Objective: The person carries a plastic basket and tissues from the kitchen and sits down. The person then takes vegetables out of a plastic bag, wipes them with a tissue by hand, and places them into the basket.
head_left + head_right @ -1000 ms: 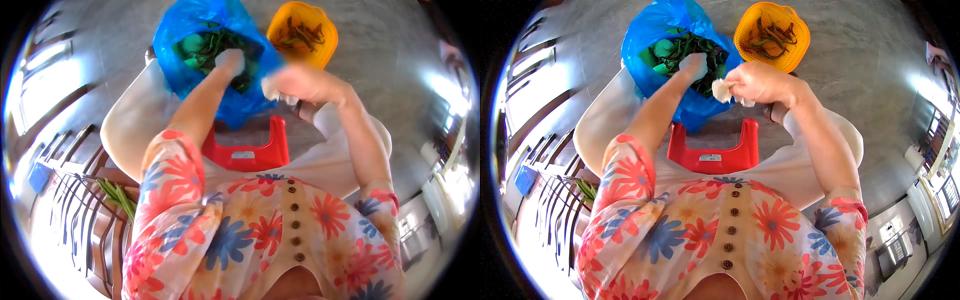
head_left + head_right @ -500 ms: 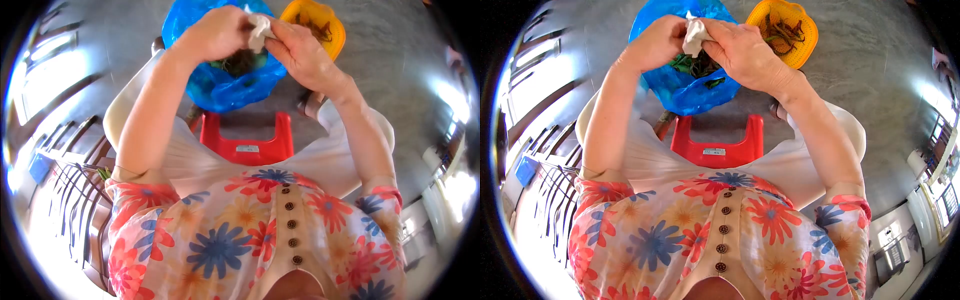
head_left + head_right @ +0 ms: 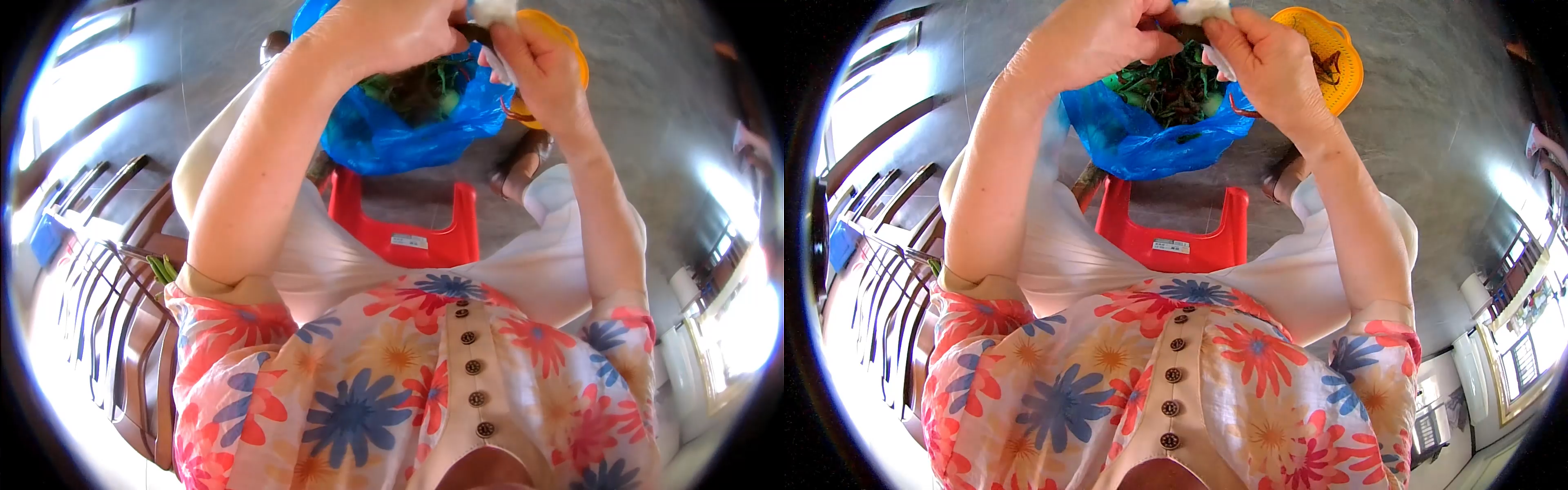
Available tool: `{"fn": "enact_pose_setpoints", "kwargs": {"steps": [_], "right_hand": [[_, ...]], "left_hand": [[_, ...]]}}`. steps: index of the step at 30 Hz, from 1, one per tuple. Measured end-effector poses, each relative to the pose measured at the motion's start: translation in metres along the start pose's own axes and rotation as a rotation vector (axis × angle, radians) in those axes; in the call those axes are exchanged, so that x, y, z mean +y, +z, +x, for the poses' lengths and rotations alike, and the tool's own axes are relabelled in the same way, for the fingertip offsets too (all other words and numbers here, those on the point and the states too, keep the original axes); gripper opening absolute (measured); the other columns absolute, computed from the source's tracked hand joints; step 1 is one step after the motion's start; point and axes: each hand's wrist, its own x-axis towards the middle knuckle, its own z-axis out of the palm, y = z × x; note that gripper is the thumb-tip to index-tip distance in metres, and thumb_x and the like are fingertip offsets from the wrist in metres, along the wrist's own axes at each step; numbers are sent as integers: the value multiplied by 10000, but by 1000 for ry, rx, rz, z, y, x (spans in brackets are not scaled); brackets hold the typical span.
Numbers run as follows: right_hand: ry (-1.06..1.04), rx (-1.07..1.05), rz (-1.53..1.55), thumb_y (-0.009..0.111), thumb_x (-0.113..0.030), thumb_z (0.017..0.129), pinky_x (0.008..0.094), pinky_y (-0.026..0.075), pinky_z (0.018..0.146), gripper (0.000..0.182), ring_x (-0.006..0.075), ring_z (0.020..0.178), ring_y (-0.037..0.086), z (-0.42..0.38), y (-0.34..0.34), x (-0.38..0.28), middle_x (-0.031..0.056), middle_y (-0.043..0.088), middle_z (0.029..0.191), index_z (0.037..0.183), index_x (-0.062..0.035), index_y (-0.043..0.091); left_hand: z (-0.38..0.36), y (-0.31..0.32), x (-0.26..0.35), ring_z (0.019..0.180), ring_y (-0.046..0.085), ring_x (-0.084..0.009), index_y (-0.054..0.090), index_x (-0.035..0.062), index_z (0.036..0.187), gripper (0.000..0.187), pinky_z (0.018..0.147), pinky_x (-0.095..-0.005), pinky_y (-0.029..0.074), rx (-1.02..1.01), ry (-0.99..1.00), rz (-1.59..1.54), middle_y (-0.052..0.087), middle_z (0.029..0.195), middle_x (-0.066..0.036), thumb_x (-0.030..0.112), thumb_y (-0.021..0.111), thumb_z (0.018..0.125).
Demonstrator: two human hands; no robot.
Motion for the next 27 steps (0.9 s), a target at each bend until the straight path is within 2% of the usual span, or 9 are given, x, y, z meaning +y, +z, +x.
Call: {"fn": "enact_pose_setpoints", "kwargs": {"steps": [4, 8, 9, 13, 16, 21, 24, 25, 27], "right_hand": [[6, 201, -99, 494, -138, 894, 196, 355, 461, 171, 32, 545, 459, 7, -1, -6, -39, 530, 648, 825, -23, 600], [250, -134, 552, 439, -237, 943, 200, 443, 571, 266, 76, 660, 558, -1, -10, -17, 62, 623, 849, 987, -11, 572], [206, -129, 487, 467, -296, 929, 213, 431, 560, 301, 76, 639, 527, -5, -6, -18, 3, 581, 767, 942, -19, 582], [153, -217, 323, 502, -308, 913, 187, 410, 559, 300, 40, 617, 495, -10, -12, -4, -8, 572, 734, 948, -24, 593], [176, -125, 411, 518, -320, 905, 182, 405, 543, 305, 46, 590, 498, -7, -16, -2, 0, 576, 696, 927, -27, 600], [359, 28, 618, 531, -315, 898, 193, 405, 484, 306, 64, 552, 523, -7, -22, -16, 9, 586, 651, 887, -20, 613], [54, 157, 172, 545, -324, 888, 213, 414, 484, 309, 69, 565, 545, -5, -35, -2, 0, 583, 644, 900, -21, 602], [6, 166, -27, 544, -278, 877, 284, 430, 487, 262, 153, 567, 580, -6, -35, -5, 35, 587, 625, 971, -34, 569], [-463, 207, -425, 538, -242, 864, 336, 435, 500, 245, 234, 577, 582, -3, -22, 3, 75, 585, 621, 1011, -46, 545]], "left_hand": [[-2, -3, 6, 674, 590, -348, 644, 17, 768, 154, 607, -391, 451, 88, 86, -47, 589, 689, -202, 129, 625, 665], [-4, 1, 6, 680, 588, -351, 644, 19, 782, 162, 613, -390, 453, 168, 114, 32, 590, 687, -197, 124, 626, 660], [-5, 1, 6, 680, 587, -352, 644, 19, 785, 164, 614, -391, 453, 175, 107, 35, 590, 686, -197, 122, 626, 659], [-3, 13, 7, 687, 593, -346, 650, 23, 801, 182, 621, -388, 459, 116, 101, -15, 590, 680, -193, 124, 640, 650], [-2, 18, 8, 646, 588, -200, 636, 67, 956, 204, 616, -267, 448, 72, 98, 3, 609, 729, -132, 191, 619, 795], [0, 26, 14, 587, 589, -160, 654, 65, 945, 203, 561, -264, 453, 230, 34, -109, 622, 693, -103, 149, 661, 761], [-1, 23, 14, 591, 583, -133, 658, 63, 939, 192, 564, -256, 452, 345, 49, -91, 624, 681, -90, 133, 665, 760], [-1, 22, 16, 592, 570, -132, 657, 54, 921, 181, 572, -262, 450, 333, 50, -83, 623, 685, -88, 132, 665, 758], [0, 26, 19, 592, 552, -126, 653, 45, 910, 180, 577, -266, 446, 249, -43, -43, 620, 686, -87, 134, 664, 754]]}}
